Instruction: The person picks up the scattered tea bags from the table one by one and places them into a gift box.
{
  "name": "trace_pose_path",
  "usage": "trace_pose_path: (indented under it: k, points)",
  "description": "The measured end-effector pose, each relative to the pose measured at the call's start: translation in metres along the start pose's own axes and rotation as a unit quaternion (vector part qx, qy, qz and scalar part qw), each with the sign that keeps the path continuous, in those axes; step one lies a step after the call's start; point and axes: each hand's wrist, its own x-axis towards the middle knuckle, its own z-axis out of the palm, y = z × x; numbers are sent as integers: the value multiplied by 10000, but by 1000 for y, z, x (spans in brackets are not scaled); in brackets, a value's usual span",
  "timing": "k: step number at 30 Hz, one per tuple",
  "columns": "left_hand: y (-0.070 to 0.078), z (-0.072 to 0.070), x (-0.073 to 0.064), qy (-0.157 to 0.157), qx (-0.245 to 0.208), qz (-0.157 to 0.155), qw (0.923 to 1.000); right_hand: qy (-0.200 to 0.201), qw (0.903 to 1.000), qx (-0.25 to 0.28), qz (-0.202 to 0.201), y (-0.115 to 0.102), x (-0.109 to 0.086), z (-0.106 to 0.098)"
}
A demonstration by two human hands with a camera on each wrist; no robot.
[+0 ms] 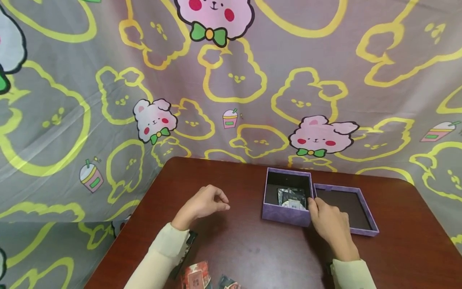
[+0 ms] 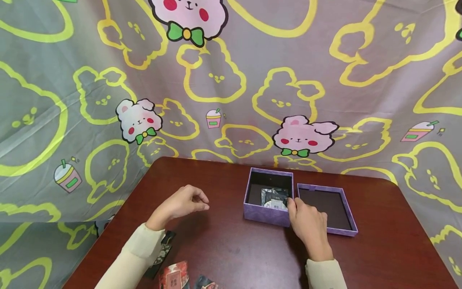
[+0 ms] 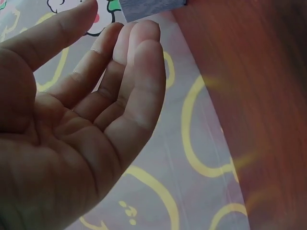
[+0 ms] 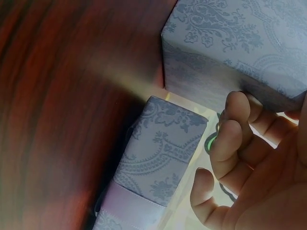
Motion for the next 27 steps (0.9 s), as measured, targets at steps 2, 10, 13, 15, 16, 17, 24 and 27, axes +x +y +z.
trace_pose_path:
  k: [2,10,13,15,16,17,24,27]
  points:
    - [-6,0,-6,7,-38,-56,10000,-6,10000,8,-12,-1,0,1]
    - [-28,-1,-26,59,-219,-355,9991,-14,10000,-7,36,0,0,0]
    - [-31,-2,-29,108,-241,-298,9992,59,10000,-6,44,1,1,-1]
    - [-35,-3,-32,161,-214,-328,9991,22,10000,25,41,1,1,0]
    - [-38,-3,-35,187,-226,-379,9989,-14,10000,40,49,1,1,1]
    - [-41,-4,-38,211,-248,-443,9985,-46,10000,44,59,2,1,1]
    - [-68,-6,-62,384,-458,-778,9952,5,10000,43,-22,2,0,3]
    - [-73,-8,-68,308,-583,-859,9941,51,10000,58,-41,1,1,2]
